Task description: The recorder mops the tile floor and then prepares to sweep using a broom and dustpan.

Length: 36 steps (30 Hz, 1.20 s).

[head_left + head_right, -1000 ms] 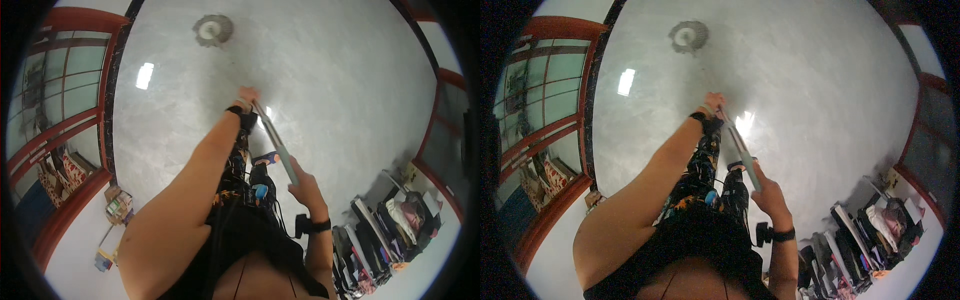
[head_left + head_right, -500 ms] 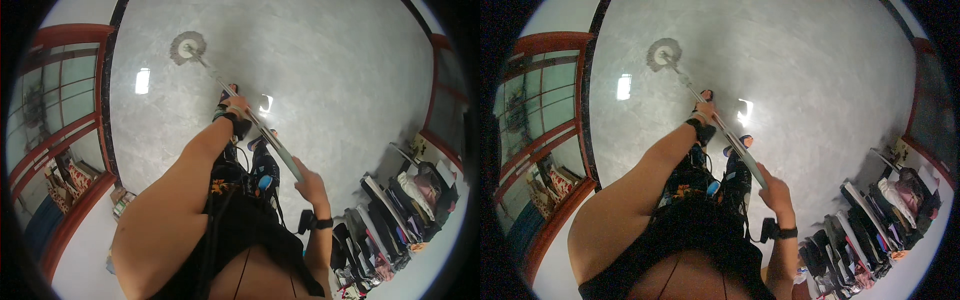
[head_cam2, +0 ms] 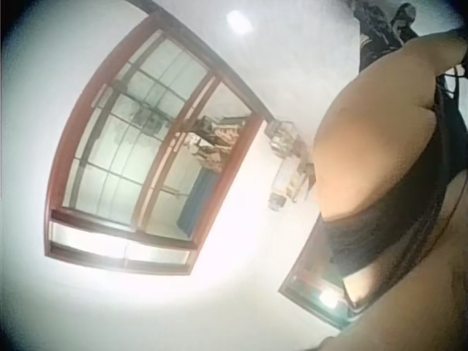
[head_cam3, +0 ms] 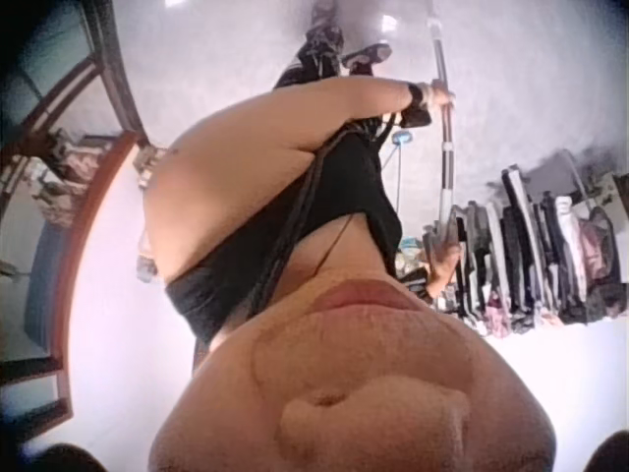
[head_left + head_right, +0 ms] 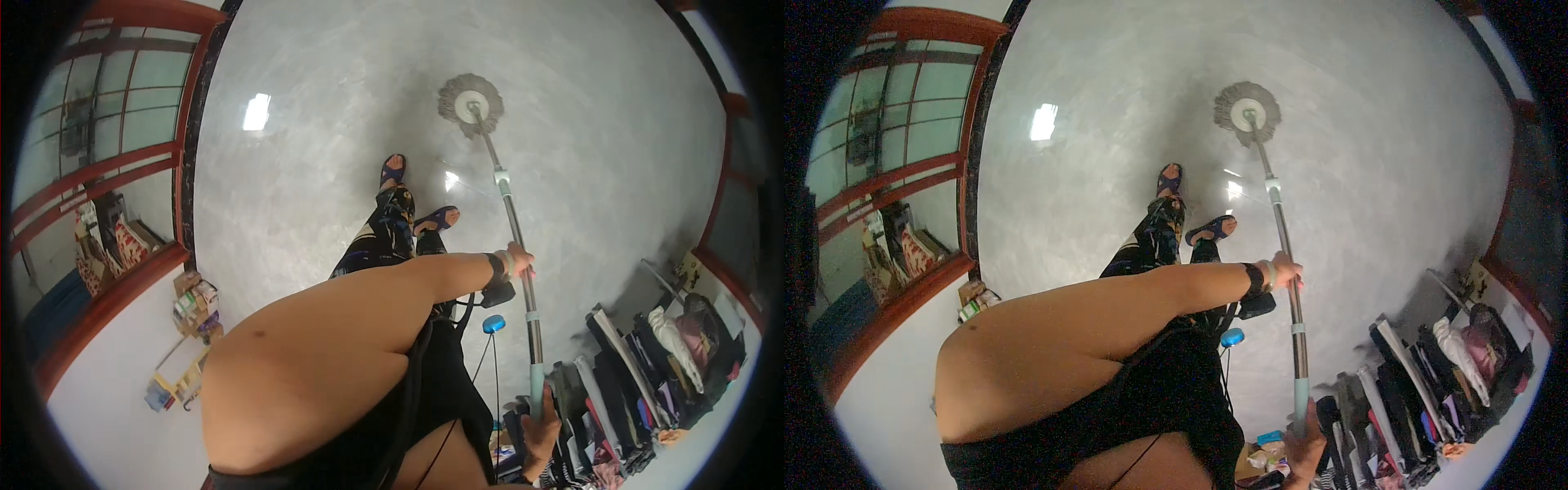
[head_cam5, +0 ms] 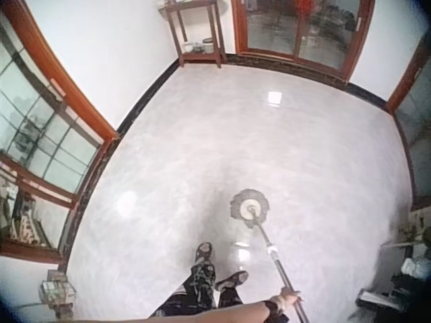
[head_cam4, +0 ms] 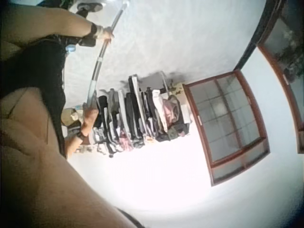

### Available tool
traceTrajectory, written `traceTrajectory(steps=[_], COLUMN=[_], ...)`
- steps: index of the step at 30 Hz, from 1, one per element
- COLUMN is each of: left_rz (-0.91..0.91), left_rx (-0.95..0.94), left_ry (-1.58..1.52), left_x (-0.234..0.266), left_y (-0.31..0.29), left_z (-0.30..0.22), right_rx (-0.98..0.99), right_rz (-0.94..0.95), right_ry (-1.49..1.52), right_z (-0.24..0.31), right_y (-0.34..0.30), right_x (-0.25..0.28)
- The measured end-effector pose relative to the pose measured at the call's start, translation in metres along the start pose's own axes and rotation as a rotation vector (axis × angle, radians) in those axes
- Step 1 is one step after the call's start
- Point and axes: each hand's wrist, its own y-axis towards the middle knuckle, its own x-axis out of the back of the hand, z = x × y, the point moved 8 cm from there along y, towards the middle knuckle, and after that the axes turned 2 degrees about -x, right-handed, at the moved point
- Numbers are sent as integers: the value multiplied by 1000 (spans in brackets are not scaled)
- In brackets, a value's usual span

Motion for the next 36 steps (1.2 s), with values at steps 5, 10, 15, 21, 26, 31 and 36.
traceTrajectory(steps=[5, 10, 15, 21, 26, 31, 36], left_rz=[36, -191, -390, -709, -484, -583, -697], left_rx=[-210, -599, -685, -1211, -610, -514, -634], left_ry=[-71, 103, 132, 1436, -185, 1068, 1849], left_x=[1, 85, 197, 416, 371, 385, 244], left_y=[-41, -40, -72, -114, -124, -76, -20], left_z=[-74, -192, -309, -408, -363, -313, -196], right_rx=[93, 257, 189, 593, 592, 594, 398], right_rz=[43, 110, 224, 387, 275, 268, 211], right_ry=[-92, -193, -245, -436, -380, -470, -470], right_z=[36, 144, 218, 343, 313, 266, 131], right_y=[30, 97, 167, 208, 225, 207, 160], right_x=[22, -12, -86, -191, -205, -181, -115])
